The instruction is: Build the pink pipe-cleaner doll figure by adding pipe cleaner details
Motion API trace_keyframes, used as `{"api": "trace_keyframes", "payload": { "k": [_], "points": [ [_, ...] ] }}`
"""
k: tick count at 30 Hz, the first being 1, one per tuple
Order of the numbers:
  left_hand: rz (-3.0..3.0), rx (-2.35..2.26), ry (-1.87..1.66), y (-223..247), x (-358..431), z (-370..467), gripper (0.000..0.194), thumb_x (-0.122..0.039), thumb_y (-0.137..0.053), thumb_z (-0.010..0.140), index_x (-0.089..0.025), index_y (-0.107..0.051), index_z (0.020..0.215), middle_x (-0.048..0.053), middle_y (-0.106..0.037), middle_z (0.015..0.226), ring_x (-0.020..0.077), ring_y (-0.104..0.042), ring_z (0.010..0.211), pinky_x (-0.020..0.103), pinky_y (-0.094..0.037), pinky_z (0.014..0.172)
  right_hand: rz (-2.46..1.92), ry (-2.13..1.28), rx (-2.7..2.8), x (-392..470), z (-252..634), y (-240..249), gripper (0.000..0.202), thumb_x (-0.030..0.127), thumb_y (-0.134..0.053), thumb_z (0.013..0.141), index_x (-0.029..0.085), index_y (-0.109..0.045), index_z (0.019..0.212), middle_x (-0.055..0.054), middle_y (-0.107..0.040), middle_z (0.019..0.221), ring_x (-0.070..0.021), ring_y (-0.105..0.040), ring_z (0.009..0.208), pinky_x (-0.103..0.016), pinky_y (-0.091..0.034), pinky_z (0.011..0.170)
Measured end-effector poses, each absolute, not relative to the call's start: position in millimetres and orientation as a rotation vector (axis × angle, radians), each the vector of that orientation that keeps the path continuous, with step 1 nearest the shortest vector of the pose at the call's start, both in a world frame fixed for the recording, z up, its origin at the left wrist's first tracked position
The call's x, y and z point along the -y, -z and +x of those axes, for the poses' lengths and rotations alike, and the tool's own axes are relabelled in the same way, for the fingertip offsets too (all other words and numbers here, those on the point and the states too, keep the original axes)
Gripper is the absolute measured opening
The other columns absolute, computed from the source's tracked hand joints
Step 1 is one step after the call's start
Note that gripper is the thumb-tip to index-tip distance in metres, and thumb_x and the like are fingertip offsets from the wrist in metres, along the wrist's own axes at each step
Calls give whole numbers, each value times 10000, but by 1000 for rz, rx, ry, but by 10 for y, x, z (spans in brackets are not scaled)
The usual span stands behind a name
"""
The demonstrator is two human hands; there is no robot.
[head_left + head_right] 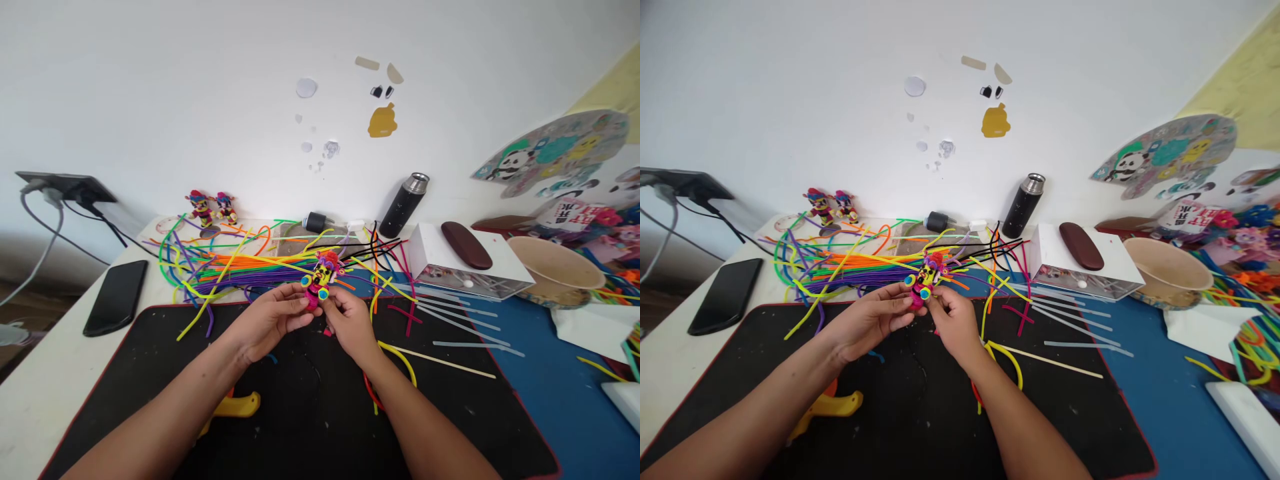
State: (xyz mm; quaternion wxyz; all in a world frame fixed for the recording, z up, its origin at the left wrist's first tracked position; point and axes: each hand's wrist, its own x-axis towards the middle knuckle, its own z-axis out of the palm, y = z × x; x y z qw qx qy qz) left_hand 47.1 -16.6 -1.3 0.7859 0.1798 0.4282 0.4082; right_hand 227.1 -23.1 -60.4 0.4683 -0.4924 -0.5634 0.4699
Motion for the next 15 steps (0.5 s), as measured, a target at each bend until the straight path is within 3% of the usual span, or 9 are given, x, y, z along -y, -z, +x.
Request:
{"api": "trace_keyframes", "payload": {
  "k": [9, 15],
  "points": [
    [394, -905, -886, 54, 122, 450, 273, 60, -800, 771, -143, -706, 928, 31, -794, 780, 187, -827, 753, 185, -674, 659, -1177, -1197, 1355, 229, 2254, 615, 398, 582, -669, 962, 189, -730, 948, 76, -464, 506, -119, -420, 410, -263, -363, 455],
    [405, -908, -868, 72, 111, 424, 237, 34, -778, 809, -124, -725, 976, 47, -781, 785, 198, -822, 740, 195, -667, 619, -1171, -1203, 1372, 232, 2255, 592, 330, 526, -661, 972, 208, -689, 891, 79, -467, 489, -119, -417, 407, -260, -358, 457]
  ]
}}
